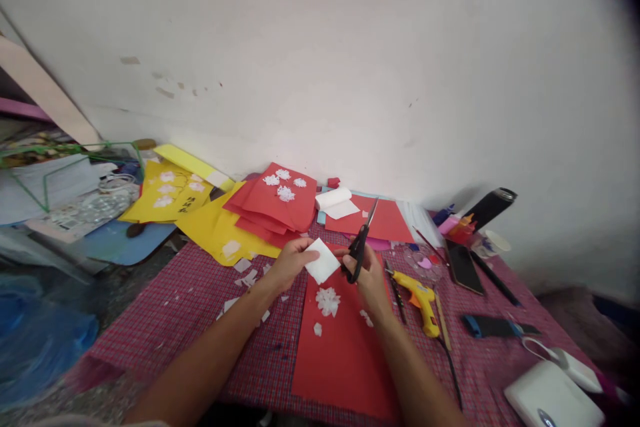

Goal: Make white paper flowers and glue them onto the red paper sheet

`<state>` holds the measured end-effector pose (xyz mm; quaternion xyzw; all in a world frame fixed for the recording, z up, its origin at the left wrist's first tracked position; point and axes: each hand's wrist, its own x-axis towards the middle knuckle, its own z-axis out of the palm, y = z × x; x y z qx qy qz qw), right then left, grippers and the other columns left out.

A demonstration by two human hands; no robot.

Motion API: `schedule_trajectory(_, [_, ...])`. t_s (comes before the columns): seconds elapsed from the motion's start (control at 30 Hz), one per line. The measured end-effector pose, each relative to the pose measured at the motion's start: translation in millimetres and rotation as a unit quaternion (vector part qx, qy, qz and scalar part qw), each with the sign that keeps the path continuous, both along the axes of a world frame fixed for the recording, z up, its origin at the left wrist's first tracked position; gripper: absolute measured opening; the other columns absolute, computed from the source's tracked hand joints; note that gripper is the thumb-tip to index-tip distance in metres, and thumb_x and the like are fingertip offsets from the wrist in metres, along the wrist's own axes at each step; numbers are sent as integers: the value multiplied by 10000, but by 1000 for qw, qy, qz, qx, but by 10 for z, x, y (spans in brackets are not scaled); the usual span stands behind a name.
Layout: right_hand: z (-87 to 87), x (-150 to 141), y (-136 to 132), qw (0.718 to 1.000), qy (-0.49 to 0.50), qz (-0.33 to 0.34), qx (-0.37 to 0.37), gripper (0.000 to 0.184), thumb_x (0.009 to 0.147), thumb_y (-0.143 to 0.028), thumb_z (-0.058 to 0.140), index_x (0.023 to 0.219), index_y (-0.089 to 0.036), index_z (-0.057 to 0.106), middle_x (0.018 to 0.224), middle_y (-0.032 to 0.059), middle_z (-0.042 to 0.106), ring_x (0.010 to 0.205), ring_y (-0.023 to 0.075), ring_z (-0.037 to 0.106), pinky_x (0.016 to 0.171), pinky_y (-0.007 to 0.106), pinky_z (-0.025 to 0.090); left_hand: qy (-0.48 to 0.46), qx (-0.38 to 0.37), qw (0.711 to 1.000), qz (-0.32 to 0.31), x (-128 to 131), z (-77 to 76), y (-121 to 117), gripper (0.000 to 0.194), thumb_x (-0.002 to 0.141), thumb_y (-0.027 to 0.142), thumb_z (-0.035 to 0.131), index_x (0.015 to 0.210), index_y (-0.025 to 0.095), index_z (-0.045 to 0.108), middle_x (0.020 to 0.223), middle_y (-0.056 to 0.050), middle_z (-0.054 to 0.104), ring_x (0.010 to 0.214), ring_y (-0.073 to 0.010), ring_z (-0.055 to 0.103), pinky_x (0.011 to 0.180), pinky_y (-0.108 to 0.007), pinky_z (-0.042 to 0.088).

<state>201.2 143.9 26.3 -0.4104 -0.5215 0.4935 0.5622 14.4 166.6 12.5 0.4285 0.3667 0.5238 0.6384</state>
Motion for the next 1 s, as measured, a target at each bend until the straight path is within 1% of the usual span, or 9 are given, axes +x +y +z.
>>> schedule_trajectory(0.13, [-5,-7,-12,999,21,26,-18,383,818,-394,735,1114,-218,568,974,70,712,725,203,650,579,295,489,-49,-36,998,29,7,61,-4,306,671,224,766,943,131,663,780,-28,685,609,-120,593,581,-230,430])
schedule_trajectory(0.2, [-24,-18,-13,998,32,37,-33,399,818,-417,730,1125,-220,566,927,60,707,689,205,657,555,296,493,-60,-59,995,51,13,77,-6,371,656,227,784,986,148,635,787,-23,686,620,-129,611,582,-235,447])
schedule_trajectory(0.27, [-36,-26,-13,998,31,48,-38,389,826,-436,717,1114,-217,574,845,43,696,634,193,640,537,294,490,-62,-67,994,63,19,77,-6,392,648,225,799,989,164,615,762,-6,677,608,-127,613,565,-228,449])
schedule_trajectory(0.33, [-37,-28,-14,997,28,57,-36,389,833,-452,705,1115,-217,577,783,26,678,594,180,619,520,286,480,-71,-68,993,58,23,68,-3,371,655,225,806,966,166,613,754,-2,675,604,-123,616,559,-222,453])
schedule_trajectory(0.4, [-31,-27,-19,997,30,62,-34,400,836,-465,697,1126,-217,575,756,18,664,579,174,608,514,279,471,-95,-74,992,46,19,61,2,340,665,218,809,942,151,623,779,-18,686,636,-128,636,586,-227,480])
schedule_trajectory(0.5, [-23,-20,-29,997,30,67,-32,408,856,-472,675,1149,-209,564,748,14,647,575,164,596,537,280,473,-138,-110,984,36,-8,65,14,316,687,200,800,950,135,637,822,-44,702,673,-137,658,608,-234,509])
schedule_trajectory(0.63, [-30,-4,-31,997,1,78,-12,407,884,-460,652,1186,-204,553,804,21,632,655,171,596,632,305,498,-173,-162,971,23,-56,77,35,269,748,206,756,986,149,644,831,-38,709,640,-134,658,560,-240,521])
schedule_trajectory(0.77, [-50,9,-17,996,-18,89,-2,400,890,-458,647,1197,-216,562,859,23,611,741,182,580,704,317,505,-189,-181,965,27,-65,72,53,221,787,196,716,993,148,654,827,-34,716,628,-130,659,538,-233,520])
schedule_trajectory(1.0, [-66,-3,-15,995,0,95,-17,401,908,-478,617,1192,-204,550,802,16,629,664,171,579,644,301,484,-207,-193,958,37,-70,54,83,220,803,201,712,1011,137,673,856,-47,732,688,-147,679,558,-238,542])
